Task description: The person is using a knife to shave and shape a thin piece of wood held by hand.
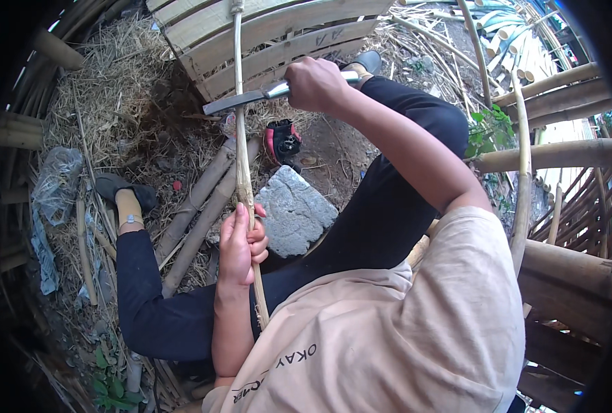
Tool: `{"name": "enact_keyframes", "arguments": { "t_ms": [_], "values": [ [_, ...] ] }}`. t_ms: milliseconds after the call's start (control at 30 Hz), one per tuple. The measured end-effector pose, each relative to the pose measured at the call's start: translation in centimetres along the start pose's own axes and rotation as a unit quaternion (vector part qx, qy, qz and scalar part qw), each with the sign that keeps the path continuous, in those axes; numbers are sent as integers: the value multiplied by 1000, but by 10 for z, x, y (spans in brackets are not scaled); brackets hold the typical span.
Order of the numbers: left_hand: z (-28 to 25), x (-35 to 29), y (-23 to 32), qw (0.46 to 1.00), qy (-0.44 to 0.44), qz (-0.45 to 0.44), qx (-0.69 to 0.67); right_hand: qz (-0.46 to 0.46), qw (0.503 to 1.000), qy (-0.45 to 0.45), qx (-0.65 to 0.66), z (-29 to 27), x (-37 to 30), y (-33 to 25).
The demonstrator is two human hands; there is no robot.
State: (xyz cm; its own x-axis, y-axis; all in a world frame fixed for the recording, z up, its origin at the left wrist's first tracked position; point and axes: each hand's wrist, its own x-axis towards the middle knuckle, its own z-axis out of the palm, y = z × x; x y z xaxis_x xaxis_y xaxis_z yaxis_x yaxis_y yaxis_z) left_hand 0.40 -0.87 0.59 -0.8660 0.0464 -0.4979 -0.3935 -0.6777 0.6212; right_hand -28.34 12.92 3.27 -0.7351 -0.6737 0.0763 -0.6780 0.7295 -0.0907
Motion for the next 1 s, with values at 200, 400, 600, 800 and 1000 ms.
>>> {"name": "enact_keyframes", "arguments": {
  "t_ms": [200, 400, 600, 800, 1000],
  "values": [
    [5, -6, -7, 1000, -6, -29, 9, 122, 992, 2, -41, -14, 24, 54],
    [-2, 0, -3, 998, -38, -35, -43, 14, 999, -35, 37, 0, -2, 20],
    [2, -3, -6, 1000, -19, -20, 1, 12, 999, -30, 27, 7, -2, 12],
    [6, -8, -8, 1000, -5, -7, 19, 212, 975, 36, -53, 0, 18, 66],
    [-2, -4, 2, 1000, 0, 5, 1, 153, 987, 35, 32, -29, -1, 57]
  ]
}}
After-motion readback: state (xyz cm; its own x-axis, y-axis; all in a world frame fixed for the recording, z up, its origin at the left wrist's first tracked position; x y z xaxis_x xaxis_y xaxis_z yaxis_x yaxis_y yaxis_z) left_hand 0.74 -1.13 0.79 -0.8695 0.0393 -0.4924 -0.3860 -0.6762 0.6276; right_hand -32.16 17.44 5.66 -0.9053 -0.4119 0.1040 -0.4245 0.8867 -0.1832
